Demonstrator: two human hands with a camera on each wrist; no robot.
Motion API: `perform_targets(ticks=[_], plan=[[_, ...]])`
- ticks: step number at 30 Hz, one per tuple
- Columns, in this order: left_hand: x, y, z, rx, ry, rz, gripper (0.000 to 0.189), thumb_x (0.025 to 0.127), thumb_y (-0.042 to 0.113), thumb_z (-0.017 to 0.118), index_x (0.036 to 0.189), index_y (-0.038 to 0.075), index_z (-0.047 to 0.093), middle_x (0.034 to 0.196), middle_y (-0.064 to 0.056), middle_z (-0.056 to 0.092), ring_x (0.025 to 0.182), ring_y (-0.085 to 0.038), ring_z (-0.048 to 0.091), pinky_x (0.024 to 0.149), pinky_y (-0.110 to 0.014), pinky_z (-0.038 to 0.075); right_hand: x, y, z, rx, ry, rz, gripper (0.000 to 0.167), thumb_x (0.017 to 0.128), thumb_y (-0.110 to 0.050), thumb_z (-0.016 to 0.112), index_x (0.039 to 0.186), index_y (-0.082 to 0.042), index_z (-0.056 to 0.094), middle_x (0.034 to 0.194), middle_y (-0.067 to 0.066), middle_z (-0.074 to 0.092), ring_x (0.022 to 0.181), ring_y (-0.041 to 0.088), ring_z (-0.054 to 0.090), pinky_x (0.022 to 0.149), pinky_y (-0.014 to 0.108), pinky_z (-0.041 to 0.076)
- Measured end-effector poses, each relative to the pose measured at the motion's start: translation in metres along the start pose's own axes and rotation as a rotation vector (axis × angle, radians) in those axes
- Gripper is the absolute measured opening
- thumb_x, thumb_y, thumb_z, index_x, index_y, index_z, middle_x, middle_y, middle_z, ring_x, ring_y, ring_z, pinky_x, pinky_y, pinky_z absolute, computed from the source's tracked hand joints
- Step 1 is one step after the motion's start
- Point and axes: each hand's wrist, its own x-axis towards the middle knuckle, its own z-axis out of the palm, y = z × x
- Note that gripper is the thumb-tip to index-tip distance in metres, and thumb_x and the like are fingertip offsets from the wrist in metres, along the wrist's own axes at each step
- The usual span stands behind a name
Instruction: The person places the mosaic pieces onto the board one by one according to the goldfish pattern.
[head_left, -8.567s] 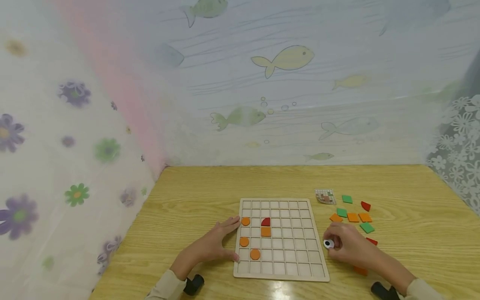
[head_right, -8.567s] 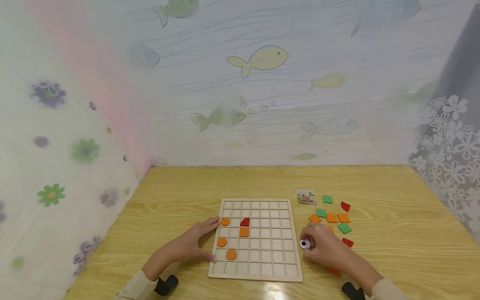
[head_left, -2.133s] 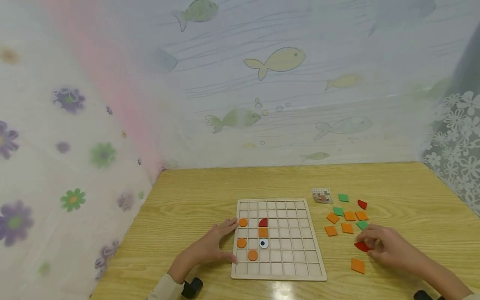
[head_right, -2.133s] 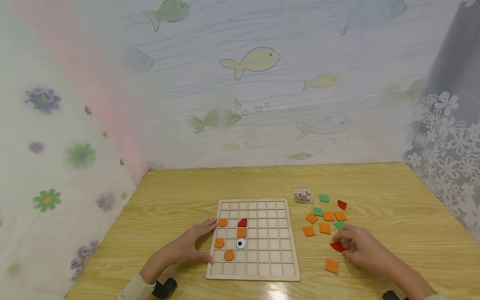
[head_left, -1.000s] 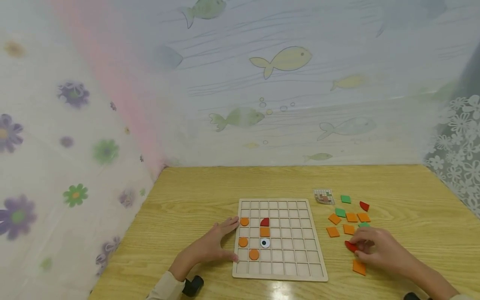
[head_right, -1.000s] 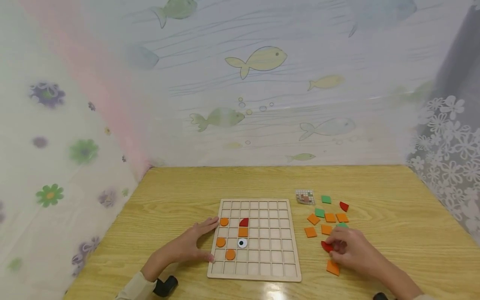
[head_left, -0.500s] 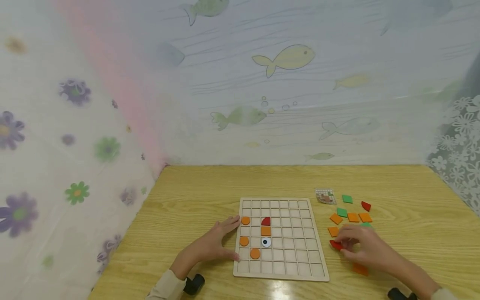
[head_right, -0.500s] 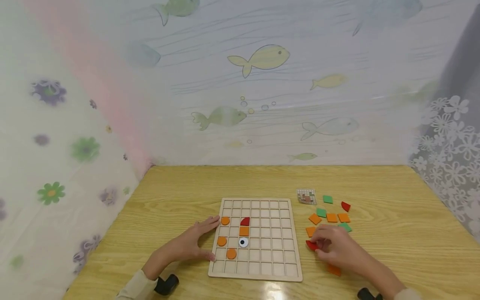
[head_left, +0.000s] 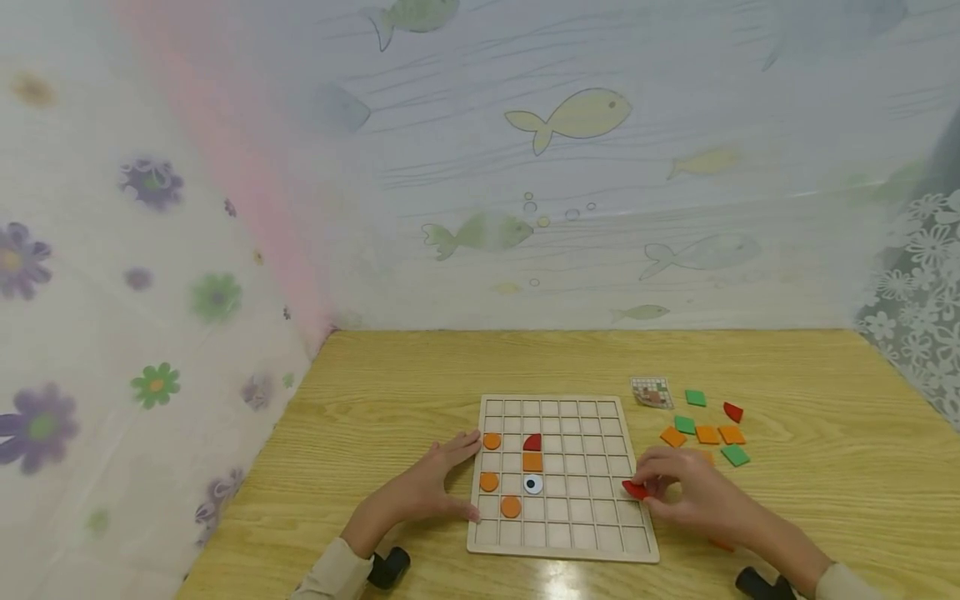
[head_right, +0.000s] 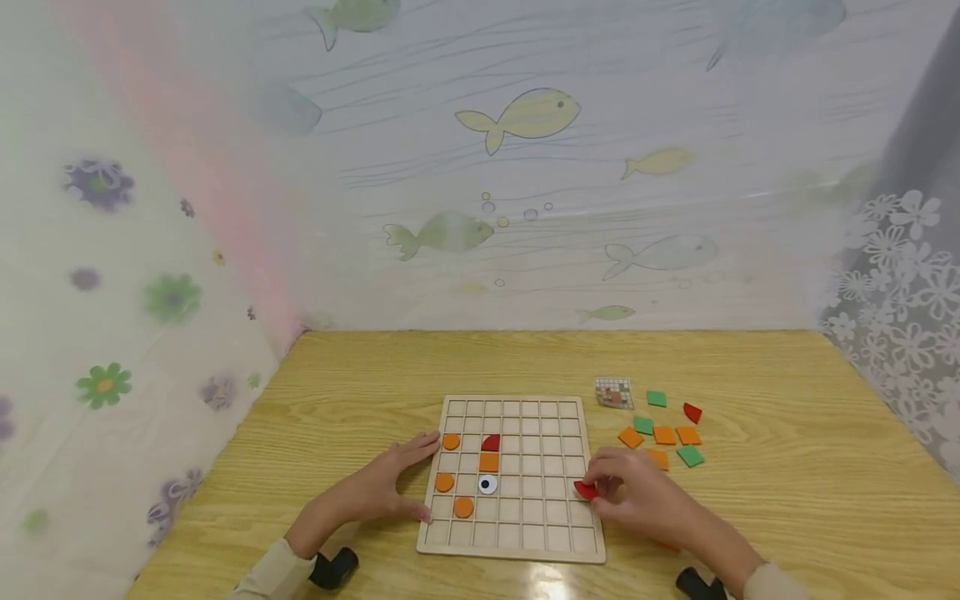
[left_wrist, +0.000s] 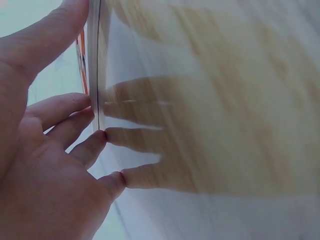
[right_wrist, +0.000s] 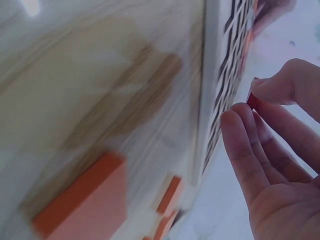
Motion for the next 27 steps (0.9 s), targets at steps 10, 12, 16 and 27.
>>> perform_targets(ticks=[10, 12, 16, 27], plan=[[0.000, 0.000, 0.000, -0.014, -0.006, -0.001, 0.095, 0.073, 0.042, 0.079, 0.147, 0.005, 0.033, 0.155, -0.007, 0.021, 0.142, -0.030, 0.014, 0.111, -0.058, 0.005, 0.024, -0.013, 0.017, 0.043, -0.030, -0.024, 0.026, 0.071, 0.008, 0.070, 0.087, -0.012, 0.071, 0.089, -0.003, 0.061, 0.068, 0.006, 0.056, 0.056, 0.023, 0.053], [0.000, 0.000, 0.000, -0.011, -0.008, 0.000, 0.095, 0.073, 0.042, 0.079, 0.147, 0.004, 0.032, 0.155, -0.007, 0.021, 0.142, -0.031, 0.014, 0.111, -0.058, 0.005, 0.029, -0.016, 0.022, 0.047, -0.043, -0.017, 0.024, 0.072, 0.006, 0.070, 0.087, -0.013, 0.071, 0.089, -0.005, 0.061, 0.068, 0.005, 0.056, 0.056, 0.023, 0.052], [0.000, 0.001, -0.001, -0.015, -0.013, -0.005, 0.095, 0.073, 0.041, 0.079, 0.148, 0.005, 0.032, 0.155, -0.007, 0.021, 0.142, -0.031, 0.014, 0.111, -0.058, 0.005, 0.038, -0.021, 0.031, 0.065, -0.081, 0.007, 0.021, 0.074, 0.003, 0.069, 0.088, -0.013, 0.071, 0.089, -0.005, 0.061, 0.068, 0.004, 0.056, 0.057, 0.022, 0.052], [0.000, 0.003, -0.002, -0.012, -0.014, -0.012, 0.096, 0.073, 0.043, 0.079, 0.148, 0.006, 0.032, 0.155, -0.007, 0.022, 0.142, -0.030, 0.014, 0.111, -0.059, 0.007, 0.052, -0.025, 0.051, 0.112, -0.151, 0.001, 0.018, 0.072, 0.005, 0.069, 0.080, -0.011, 0.068, 0.081, -0.004, 0.060, 0.065, 0.003, 0.054, 0.055, 0.020, 0.051]])
